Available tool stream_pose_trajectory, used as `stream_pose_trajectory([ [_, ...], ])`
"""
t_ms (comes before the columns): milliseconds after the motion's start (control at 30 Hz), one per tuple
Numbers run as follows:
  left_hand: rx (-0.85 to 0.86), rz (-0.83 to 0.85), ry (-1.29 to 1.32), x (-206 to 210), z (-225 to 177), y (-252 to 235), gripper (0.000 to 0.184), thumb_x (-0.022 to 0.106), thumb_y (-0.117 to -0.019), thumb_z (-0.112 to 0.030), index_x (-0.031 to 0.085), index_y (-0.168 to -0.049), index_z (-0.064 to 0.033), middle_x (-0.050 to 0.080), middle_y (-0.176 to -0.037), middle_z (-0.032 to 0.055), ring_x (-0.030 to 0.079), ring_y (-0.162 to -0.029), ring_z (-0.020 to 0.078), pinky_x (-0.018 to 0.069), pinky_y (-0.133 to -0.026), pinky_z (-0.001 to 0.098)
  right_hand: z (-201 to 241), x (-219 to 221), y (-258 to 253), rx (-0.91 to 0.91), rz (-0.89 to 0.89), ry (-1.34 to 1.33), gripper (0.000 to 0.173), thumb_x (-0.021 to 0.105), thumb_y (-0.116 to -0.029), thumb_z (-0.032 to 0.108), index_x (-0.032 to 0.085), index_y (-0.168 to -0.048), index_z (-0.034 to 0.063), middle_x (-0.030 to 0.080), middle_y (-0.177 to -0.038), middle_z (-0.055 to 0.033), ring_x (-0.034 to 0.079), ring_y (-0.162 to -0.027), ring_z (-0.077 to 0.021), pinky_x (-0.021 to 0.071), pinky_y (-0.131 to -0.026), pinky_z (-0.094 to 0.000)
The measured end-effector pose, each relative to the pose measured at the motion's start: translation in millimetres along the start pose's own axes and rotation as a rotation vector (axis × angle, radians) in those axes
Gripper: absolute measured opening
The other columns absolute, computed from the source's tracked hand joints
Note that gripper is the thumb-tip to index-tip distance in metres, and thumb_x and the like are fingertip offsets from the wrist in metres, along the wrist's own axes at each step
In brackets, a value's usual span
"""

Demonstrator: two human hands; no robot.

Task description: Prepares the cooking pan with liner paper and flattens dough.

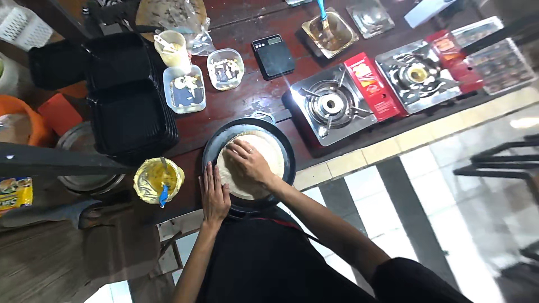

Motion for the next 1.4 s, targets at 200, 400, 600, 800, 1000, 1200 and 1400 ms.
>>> stream_pose_trajectory([
  [200, 0.127, -0.052, -0.029, -7.5, -30.9, -9.2, 0.053, 0.042, -0.1035, -0.031, 0.055, -0.145, -0.0005, 0.049, -0.154, 0.0185, 0.04, -0.148, 0.0352, 0.0218, -0.122, 0.0651, -16.0, -20.2, -4.3, 0.009, -0.041, -0.019, 0.032, 0.049, -0.1068, 0.023, 0.069, -0.132, 0.0173, 0.062, -0.143, -0.0054, 0.054, -0.138, -0.0212, 0.0408, -0.119, -0.0433],
  [400, 0.233, 0.172, -0.044, 32.6, -65.6, -62.1, 0.053, 0.036, -0.1084, -0.032, 0.048, -0.152, -0.0048, 0.037, -0.163, 0.0121, 0.03, -0.154, 0.0265, 0.0243, -0.126, 0.0506, -40.0, -28.1, 30.2, 0.287, -0.142, 0.067, 0.042, 0.044, -0.1075, 0.023, 0.058, -0.147, 0.0142, 0.054, -0.153, -0.0045, 0.048, -0.143, -0.0188, 0.0397, -0.12, -0.0414],
  [600, 0.272, 0.276, -0.146, 49.9, -76.7, -99.2, 0.062, 0.028, -0.1083, -0.043, 0.031, -0.162, -0.013, 0.018, -0.171, 0.0031, 0.011, -0.159, 0.0215, 0.0112, -0.128, 0.0527, -25.0, -28.4, 72.5, 0.632, -0.113, 0.17, 0.049, 0.036, -0.1088, 0.025, 0.048, -0.154, 0.0124, 0.044, -0.161, -0.0049, 0.039, -0.15, -0.0184, 0.0361, -0.122, -0.0401],
  [800, 0.31, 0.263, -0.186, 55.7, -90.4, -96.5, 0.06, 0.032, -0.1062, -0.045, 0.039, -0.159, -0.0172, 0.018, -0.17, 0.0126, 0.01, -0.158, 0.0354, 0.0068, -0.124, 0.0661, 12.8, -41.1, 92.9, 0.921, 0.141, 0.153, 0.052, 0.034, -0.1072, 0.024, 0.047, -0.152, 0.0013, 0.049, -0.156, -0.0169, 0.047, -0.144, -0.0284, 0.0359, -0.121, -0.0449],
  [1000, 0.422, 0.279, -0.232, 68.4, -118.8, -106.8, 0.056, 0.034, -0.1053, -0.045, 0.051, -0.151, -0.0181, 0.044, -0.16, 0.0054, 0.028, -0.152, 0.0404, 0.0131, -0.116, 0.0753, 45.0, -60.6, 116.4, 0.936, 0.199, 0.044, 0.052, 0.037, -0.1075, 0.031, 0.05, -0.151, 0.0048, 0.057, -0.149, -0.0129, 0.054, -0.139, -0.0271, 0.0255, -0.123, -0.059],
  [1200, 0.432, 0.317, -0.193, 66.1, -110.8, -126.6, 0.048, 0.037, -0.1048, -0.05, 0.06, -0.141, -0.0275, 0.051, -0.152, 0.0036, 0.039, -0.146, 0.034, 0.0209, -0.116, 0.0701, 44.2, -68.0, 123.8, 0.834, -0.225, -0.113, 0.042, 0.046, -0.1065, 0.024, 0.06, -0.139, 0.0015, 0.063, -0.14, -0.0147, 0.06, -0.131, -0.0272, 0.0465, -0.113, -0.0449],
  [1400, 0.283, 0.254, -0.111, 50.1, -82.9, -118.6, 0.057, 0.037, -0.1061, -0.04, 0.045, -0.153, -0.0088, 0.039, -0.161, 0.0128, 0.032, -0.151, 0.0305, 0.0271, -0.122, 0.0524, 4.9, -35.7, 89.5, 0.894, 0.001, -0.079, 0.06, 0.038, -0.1087, 0.036, 0.037, -0.156, -0.0009, 0.03, -0.166, -0.0186, 0.03, -0.154, -0.0297, 0.032, -0.124, -0.0434],
])
Point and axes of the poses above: each hand's wrist, its own y-axis away from the middle knuckle, its own x-axis out of the palm, z = x × y, the point moved 6 cm from there along -y, towards the middle knuckle
